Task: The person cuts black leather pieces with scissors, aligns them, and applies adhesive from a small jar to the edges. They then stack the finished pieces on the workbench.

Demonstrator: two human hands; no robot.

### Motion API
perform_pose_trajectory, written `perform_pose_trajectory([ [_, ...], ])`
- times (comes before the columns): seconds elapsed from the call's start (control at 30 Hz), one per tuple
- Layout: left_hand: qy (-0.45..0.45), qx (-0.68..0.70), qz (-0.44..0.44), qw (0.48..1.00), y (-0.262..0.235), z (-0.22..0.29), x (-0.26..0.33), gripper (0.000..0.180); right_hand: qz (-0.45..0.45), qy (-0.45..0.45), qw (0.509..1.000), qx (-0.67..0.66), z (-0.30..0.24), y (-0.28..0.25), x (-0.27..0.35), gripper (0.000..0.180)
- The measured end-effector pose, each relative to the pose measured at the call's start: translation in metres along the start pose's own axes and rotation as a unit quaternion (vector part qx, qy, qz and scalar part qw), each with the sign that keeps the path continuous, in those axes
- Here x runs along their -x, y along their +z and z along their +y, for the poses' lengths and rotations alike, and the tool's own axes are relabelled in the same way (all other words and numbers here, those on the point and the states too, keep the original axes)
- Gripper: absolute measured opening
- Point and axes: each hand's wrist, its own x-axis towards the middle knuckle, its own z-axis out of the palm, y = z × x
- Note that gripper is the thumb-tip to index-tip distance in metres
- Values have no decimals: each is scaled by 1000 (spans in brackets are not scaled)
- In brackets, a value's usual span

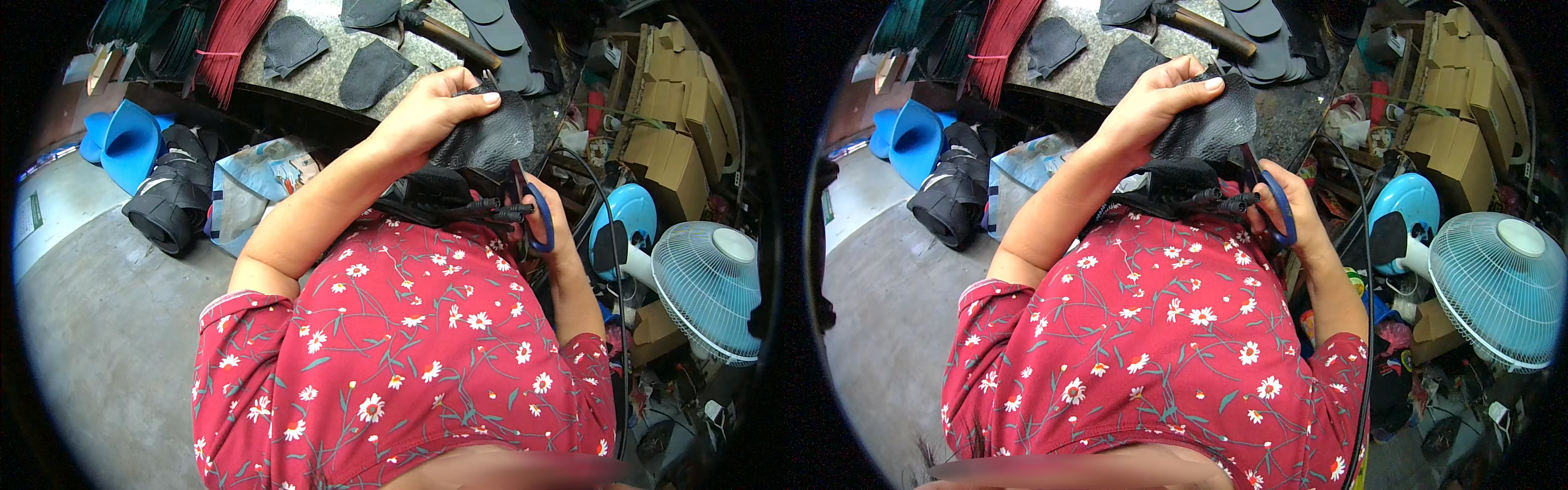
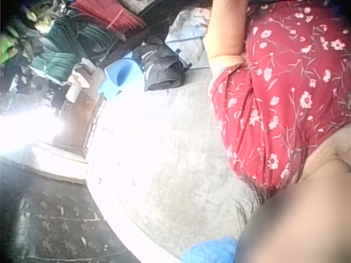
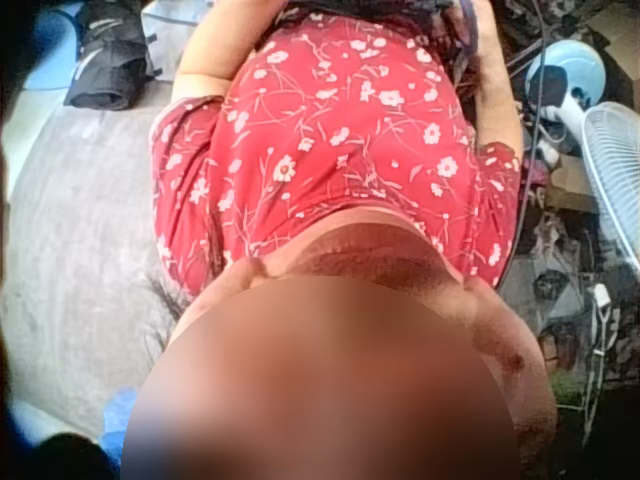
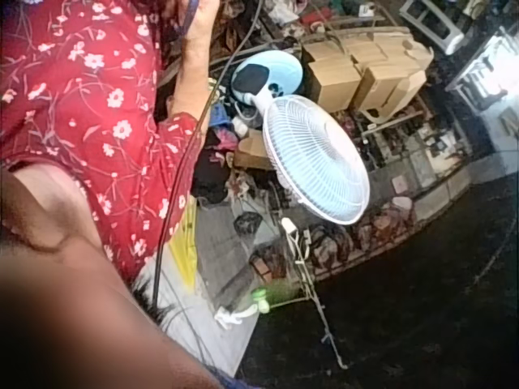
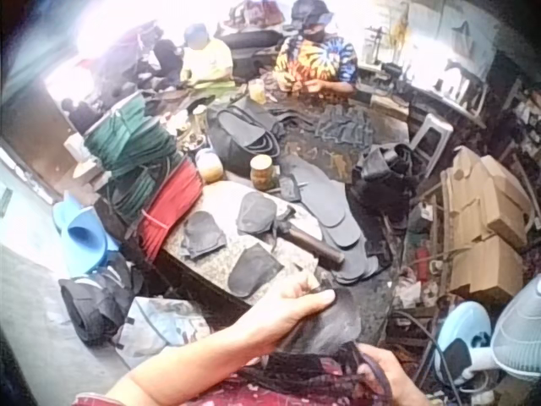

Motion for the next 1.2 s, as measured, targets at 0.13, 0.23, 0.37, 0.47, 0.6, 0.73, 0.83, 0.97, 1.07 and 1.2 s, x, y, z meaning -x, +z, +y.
perform_pose_trajectory([
  [0.13,-11,-10,18,1000,0,-4,-1,17,36,4,999,-10,8,3,-2,36],
  [0.23,-22,-70,0,997,-9,5,0,21,8,32,999,-18,0,-8,-2,51],
  [0.37,-30,-204,-48,977,-26,26,3,26,-46,40,996,62,-17,-22,-2,63],
  [0.47,-45,-248,-72,965,-32,36,5,27,-71,54,992,86,-23,-26,-5,60],
  [0.6,-58,-279,-92,954,-33,44,5,25,-79,60,990,97,-27,-29,-6,42],
  [0.73,-55,-301,-90,948,-33,46,5,25,-68,71,988,116,-25,-33,-5,30],
  [0.83,-76,-284,-89,952,-36,42,5,26,-49,91,984,143,-19,-36,-2,26],
  [0.97,-104,-260,-85,956,-44,19,-4,28,10,94,975,199,-7,-37,-2,22],
  [1.07,11,-509,-59,859,-49,-6,-21,42,114,101,981,123,0,-37,-9,23],
  [1.2,55,-648,-60,758,-65,-14,-57,48,133,11,987,93,0,-35,-17,30],
])
